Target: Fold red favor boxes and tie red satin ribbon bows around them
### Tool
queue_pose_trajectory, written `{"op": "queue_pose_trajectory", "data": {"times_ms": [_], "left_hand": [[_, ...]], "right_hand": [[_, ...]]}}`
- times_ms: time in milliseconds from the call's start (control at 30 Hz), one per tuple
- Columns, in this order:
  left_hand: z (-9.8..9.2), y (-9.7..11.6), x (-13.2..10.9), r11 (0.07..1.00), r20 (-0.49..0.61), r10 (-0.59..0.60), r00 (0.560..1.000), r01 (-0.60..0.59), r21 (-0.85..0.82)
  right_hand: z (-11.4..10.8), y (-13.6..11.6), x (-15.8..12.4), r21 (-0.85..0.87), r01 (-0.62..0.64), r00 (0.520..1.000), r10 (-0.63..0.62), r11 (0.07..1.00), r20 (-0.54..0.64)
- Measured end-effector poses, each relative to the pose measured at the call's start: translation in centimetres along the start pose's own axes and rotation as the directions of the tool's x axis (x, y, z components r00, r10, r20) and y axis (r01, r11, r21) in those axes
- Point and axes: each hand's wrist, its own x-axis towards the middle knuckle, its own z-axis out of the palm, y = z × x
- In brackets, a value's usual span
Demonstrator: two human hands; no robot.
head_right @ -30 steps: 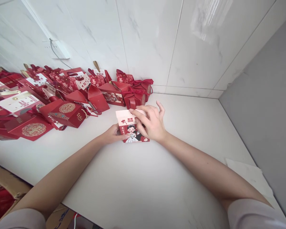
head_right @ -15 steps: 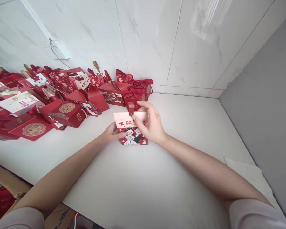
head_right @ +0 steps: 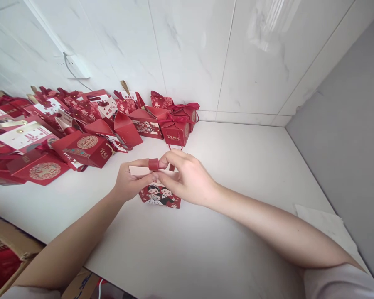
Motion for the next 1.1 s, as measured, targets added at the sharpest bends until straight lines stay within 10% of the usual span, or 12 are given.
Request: {"op": "queue_pose_trajectory", "data": {"times_ms": [233, 533, 900, 1100], "left_hand": [[0.5, 1.8, -0.7, 0.963, 0.019, 0.265, 0.964, -0.265, 0.054], [0.5, 2.2, -0.6, 0.876, 0.021, 0.449, 0.893, -0.445, 0.185], [0.9, 0.1, -0.4, 0.957, 0.041, 0.286, 0.957, -0.288, 0.032], [1.4, -3.7, 0.2, 1.000, -0.166, 0.027, 0.986, -0.026, 0.010]], "right_hand": [[-1.3, -1.8, -0.1, -0.110, -0.003, 0.997, 0.011, 0.994, 0.074], [-1.9, -2.2, 0.3, 0.209, -0.235, 0.960, 0.192, 0.949, 0.205], [-1.2, -1.3, 0.7, 0.167, -0.177, 0.981, 0.161, 0.970, 0.107], [0.6, 2.9, 1.1, 0.382, -0.223, 0.974, 0.218, 0.897, 0.058]]}}
